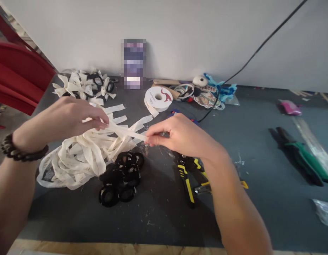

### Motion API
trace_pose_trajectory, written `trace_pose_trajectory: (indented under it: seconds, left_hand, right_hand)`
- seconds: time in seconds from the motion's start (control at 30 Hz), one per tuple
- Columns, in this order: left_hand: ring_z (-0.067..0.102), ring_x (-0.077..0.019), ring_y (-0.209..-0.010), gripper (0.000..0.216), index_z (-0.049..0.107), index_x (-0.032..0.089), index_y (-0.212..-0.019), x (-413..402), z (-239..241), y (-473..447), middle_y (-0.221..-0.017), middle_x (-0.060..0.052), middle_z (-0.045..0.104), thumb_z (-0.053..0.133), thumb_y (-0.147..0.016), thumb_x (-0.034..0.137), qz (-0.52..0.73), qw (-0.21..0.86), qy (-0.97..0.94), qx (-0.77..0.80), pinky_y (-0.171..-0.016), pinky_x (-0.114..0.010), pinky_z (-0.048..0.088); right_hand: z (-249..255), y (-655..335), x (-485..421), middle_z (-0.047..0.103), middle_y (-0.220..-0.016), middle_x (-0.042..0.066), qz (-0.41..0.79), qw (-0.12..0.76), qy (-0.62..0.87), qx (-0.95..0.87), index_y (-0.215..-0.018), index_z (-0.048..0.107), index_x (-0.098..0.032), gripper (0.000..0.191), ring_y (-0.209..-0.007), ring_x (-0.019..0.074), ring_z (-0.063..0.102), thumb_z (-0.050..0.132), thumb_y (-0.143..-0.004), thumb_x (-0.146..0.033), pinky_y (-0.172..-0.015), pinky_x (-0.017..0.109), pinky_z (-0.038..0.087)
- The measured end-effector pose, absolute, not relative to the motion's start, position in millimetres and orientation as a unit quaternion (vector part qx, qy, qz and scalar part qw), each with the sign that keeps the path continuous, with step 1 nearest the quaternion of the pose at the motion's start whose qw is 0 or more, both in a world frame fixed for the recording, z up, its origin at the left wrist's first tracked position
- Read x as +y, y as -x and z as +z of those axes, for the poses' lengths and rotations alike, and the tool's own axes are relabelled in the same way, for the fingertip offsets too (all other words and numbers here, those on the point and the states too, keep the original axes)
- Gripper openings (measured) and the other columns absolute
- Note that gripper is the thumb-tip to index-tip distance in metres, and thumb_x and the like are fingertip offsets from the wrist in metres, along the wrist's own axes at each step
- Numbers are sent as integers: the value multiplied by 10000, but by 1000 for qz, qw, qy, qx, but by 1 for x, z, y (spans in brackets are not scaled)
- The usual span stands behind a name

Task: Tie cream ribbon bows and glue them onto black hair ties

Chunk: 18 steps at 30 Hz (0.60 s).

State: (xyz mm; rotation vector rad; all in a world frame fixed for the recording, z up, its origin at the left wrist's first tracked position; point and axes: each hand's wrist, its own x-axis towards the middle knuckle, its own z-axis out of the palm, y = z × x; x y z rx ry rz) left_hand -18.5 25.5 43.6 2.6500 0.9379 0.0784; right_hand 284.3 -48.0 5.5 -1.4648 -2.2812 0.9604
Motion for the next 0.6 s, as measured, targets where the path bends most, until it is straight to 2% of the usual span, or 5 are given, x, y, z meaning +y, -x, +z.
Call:
trace_pose_trajectory:
  seconds: [0.17,0.37,0.6]
  left_hand:
    - [624,-117,-659,255,763,251,-876,40,34,22,-744,45,758,521,-949,221,-74,192,-919,335,-721,-234,386]
    - [591,-129,-592,283,742,235,-785,24,44,21,-691,28,726,505,-924,166,-121,194,-917,328,-636,-265,344]
    - [631,-120,-585,258,725,240,-754,30,53,29,-682,45,731,526,-905,177,-134,232,-908,323,-597,-244,373]
  right_hand:
    - [8,-271,-52,793,-746,-22,283,112,527,-794,-835,831,-280,266,-542,144,576,653,-975,-421,-593,331,398]
    - [0,-276,-45,821,-920,14,288,122,478,-821,-872,846,-289,174,-819,197,726,697,-941,-344,-762,325,462]
    - [-2,-282,-42,784,-811,8,314,91,437,-838,-835,800,-251,242,-743,167,678,617,-984,-304,-702,297,425]
